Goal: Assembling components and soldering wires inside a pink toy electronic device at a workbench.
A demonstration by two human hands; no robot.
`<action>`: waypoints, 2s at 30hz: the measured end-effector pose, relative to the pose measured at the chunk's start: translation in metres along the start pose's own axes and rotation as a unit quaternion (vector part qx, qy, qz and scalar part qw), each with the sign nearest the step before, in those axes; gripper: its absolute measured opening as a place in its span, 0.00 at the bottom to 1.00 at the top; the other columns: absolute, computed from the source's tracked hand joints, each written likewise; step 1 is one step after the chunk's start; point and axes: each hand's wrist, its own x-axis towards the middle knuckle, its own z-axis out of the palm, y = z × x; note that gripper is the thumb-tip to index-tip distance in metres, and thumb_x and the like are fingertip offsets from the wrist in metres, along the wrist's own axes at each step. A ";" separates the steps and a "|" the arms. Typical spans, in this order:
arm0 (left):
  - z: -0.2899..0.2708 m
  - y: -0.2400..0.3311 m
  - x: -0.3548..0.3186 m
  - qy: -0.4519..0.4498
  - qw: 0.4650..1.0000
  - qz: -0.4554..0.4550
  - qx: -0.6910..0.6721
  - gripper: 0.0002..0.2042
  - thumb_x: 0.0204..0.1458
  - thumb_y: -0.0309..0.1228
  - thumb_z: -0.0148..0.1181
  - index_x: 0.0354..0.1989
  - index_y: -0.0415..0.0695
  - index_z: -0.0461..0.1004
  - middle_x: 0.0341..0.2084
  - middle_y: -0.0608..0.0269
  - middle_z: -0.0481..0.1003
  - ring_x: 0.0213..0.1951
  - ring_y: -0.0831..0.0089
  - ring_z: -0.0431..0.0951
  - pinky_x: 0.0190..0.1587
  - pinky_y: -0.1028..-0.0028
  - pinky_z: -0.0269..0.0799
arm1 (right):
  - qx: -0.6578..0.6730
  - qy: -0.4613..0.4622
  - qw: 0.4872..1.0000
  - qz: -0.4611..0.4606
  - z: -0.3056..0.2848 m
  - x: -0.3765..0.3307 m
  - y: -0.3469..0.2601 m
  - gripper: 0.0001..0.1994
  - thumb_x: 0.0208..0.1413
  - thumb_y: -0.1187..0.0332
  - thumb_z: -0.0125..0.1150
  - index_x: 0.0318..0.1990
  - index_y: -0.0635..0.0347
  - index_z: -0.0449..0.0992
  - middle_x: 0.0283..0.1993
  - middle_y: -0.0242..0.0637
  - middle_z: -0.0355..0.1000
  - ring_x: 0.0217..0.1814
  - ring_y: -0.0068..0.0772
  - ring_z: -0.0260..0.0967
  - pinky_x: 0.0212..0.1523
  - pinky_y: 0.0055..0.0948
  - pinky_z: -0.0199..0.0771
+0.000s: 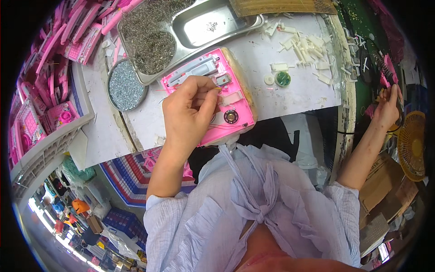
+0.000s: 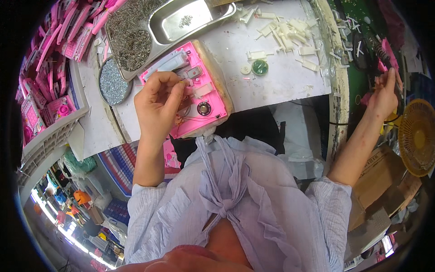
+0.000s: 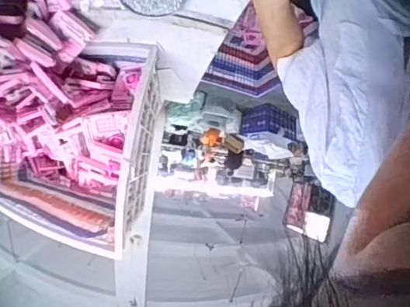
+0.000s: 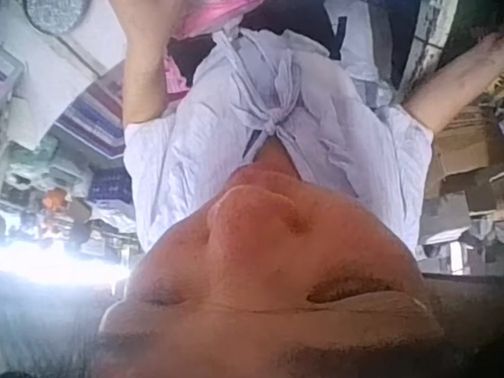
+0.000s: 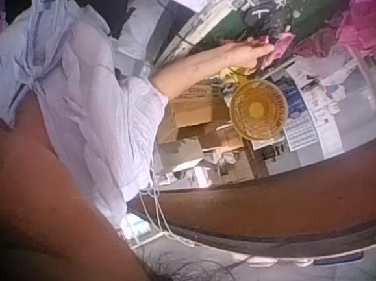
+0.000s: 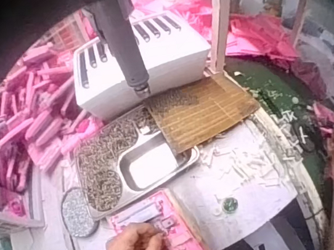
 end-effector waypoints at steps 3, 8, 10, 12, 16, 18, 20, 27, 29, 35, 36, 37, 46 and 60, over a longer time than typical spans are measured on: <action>-0.003 -0.001 -0.002 -0.001 1.000 0.010 -0.002 0.05 0.57 0.18 0.64 0.41 0.35 0.78 0.29 0.62 0.81 0.29 0.80 0.83 0.31 0.79 0.79 | 0.037 -0.010 0.999 -0.031 -0.059 0.038 0.019 0.07 0.64 0.69 0.61 0.42 0.65 0.77 0.26 0.33 0.68 0.27 0.23 0.60 0.33 0.28 0.64; 0.001 -0.006 -0.003 0.013 0.999 0.030 -0.004 0.03 0.56 0.19 0.66 0.37 0.36 0.79 0.28 0.62 0.81 0.29 0.79 0.83 0.31 0.79 0.78 | 0.215 -0.132 0.967 0.024 -0.101 -0.004 -0.017 0.11 0.62 0.68 0.59 0.46 0.66 0.77 0.29 0.33 0.69 0.30 0.24 0.61 0.34 0.26 0.63; 0.002 -0.001 -0.003 0.011 0.998 0.035 0.043 0.03 0.55 0.19 0.67 0.35 0.38 0.80 0.27 0.62 0.81 0.28 0.75 0.83 0.32 0.76 0.77 | 0.190 -0.095 0.977 0.034 -0.034 -0.072 -0.041 0.13 0.60 0.68 0.60 0.48 0.67 0.77 0.32 0.35 0.72 0.31 0.25 0.63 0.36 0.25 0.65; 0.004 -0.001 0.004 0.014 0.971 0.158 0.181 0.04 0.51 0.21 0.68 0.33 0.42 0.81 0.29 0.63 0.80 0.31 0.70 0.81 0.36 0.70 0.74 | 0.142 -0.079 0.986 0.039 0.019 -0.128 -0.048 0.14 0.59 0.69 0.61 0.49 0.68 0.76 0.35 0.36 0.74 0.32 0.25 0.65 0.37 0.24 0.67; 0.011 -0.001 0.011 0.058 0.905 0.257 0.335 0.06 0.43 0.25 0.72 0.30 0.47 0.82 0.35 0.65 0.76 0.38 0.61 0.72 0.43 0.62 0.61 | 0.005 -0.353 0.931 -0.095 0.062 -0.185 -0.020 0.14 0.54 0.74 0.69 0.47 0.66 0.76 0.34 0.36 0.74 0.30 0.24 0.66 0.32 0.23 0.62; 0.013 -0.008 0.013 0.067 0.905 0.245 0.342 0.07 0.41 0.27 0.73 0.29 0.48 0.81 0.37 0.65 0.73 0.40 0.60 0.69 0.44 0.61 0.58 | 0.031 -0.444 0.890 -0.102 0.090 -0.204 -0.015 0.14 0.52 0.77 0.72 0.45 0.65 0.76 0.31 0.35 0.72 0.27 0.23 0.63 0.28 0.24 0.60; 0.014 -0.009 0.014 0.068 0.906 0.233 0.345 0.07 0.39 0.28 0.74 0.28 0.48 0.81 0.39 0.65 0.71 0.42 0.59 0.67 0.45 0.60 0.57 | 0.021 -0.492 0.867 -0.082 0.103 -0.215 -0.014 0.13 0.52 0.76 0.73 0.44 0.64 0.76 0.29 0.34 0.70 0.26 0.22 0.62 0.27 0.24 0.58; 0.016 -0.007 0.015 0.061 0.906 0.208 0.365 0.07 0.38 0.27 0.73 0.26 0.48 0.80 0.37 0.65 0.70 0.42 0.59 0.67 0.45 0.60 0.56 | 0.001 -0.520 0.848 -0.103 0.123 -0.229 -0.006 0.15 0.50 0.74 0.75 0.44 0.60 0.77 0.28 0.34 0.73 0.25 0.25 0.68 0.26 0.23 0.64; 0.015 -0.007 0.014 0.062 0.905 0.205 0.368 0.07 0.38 0.27 0.73 0.27 0.48 0.80 0.37 0.65 0.70 0.42 0.59 0.67 0.44 0.60 0.56 | 0.010 -0.525 0.843 -0.113 0.128 -0.228 -0.004 0.15 0.50 0.74 0.75 0.44 0.60 0.77 0.28 0.35 0.73 0.25 0.25 0.68 0.26 0.24 0.65; 0.014 -0.005 0.016 0.056 0.903 0.208 0.373 0.07 0.39 0.28 0.72 0.27 0.48 0.80 0.37 0.66 0.70 0.42 0.59 0.67 0.45 0.60 0.56 | 0.005 -0.522 0.845 -0.116 0.131 -0.230 0.000 0.15 0.51 0.74 0.75 0.44 0.60 0.77 0.29 0.35 0.74 0.25 0.26 0.69 0.26 0.24 0.66; 0.015 -0.005 0.016 0.056 0.902 0.208 0.373 0.07 0.39 0.28 0.72 0.27 0.48 0.80 0.37 0.66 0.70 0.43 0.59 0.67 0.45 0.60 0.56 | 0.002 -0.525 0.844 -0.115 0.132 -0.230 0.000 0.15 0.51 0.73 0.75 0.44 0.60 0.77 0.29 0.35 0.74 0.25 0.25 0.69 0.26 0.24 0.66; 0.015 -0.005 0.016 0.056 0.902 0.208 0.373 0.06 0.39 0.28 0.72 0.27 0.48 0.80 0.37 0.66 0.70 0.43 0.59 0.67 0.45 0.60 0.56 | -0.002 -0.527 0.842 -0.114 0.132 -0.229 0.001 0.14 0.51 0.73 0.75 0.44 0.60 0.77 0.29 0.35 0.74 0.25 0.25 0.68 0.26 0.23 0.66; 0.015 0.001 0.015 0.056 0.891 0.202 0.403 0.08 0.39 0.28 0.74 0.29 0.46 0.82 0.36 0.64 0.71 0.42 0.62 0.68 0.47 0.63 0.60 | 0.005 -0.537 0.838 -0.095 0.131 -0.230 0.003 0.14 0.53 0.74 0.73 0.44 0.62 0.76 0.29 0.34 0.71 0.26 0.23 0.65 0.28 0.23 0.63; 0.015 0.000 0.015 0.055 0.893 0.208 0.395 0.06 0.40 0.28 0.72 0.27 0.47 0.81 0.36 0.65 0.70 0.43 0.60 0.68 0.45 0.60 0.58 | 0.028 -0.520 0.850 -0.075 0.123 -0.218 -0.003 0.14 0.52 0.75 0.74 0.44 0.63 0.76 0.33 0.37 0.75 0.28 0.22 0.67 0.28 0.21 0.64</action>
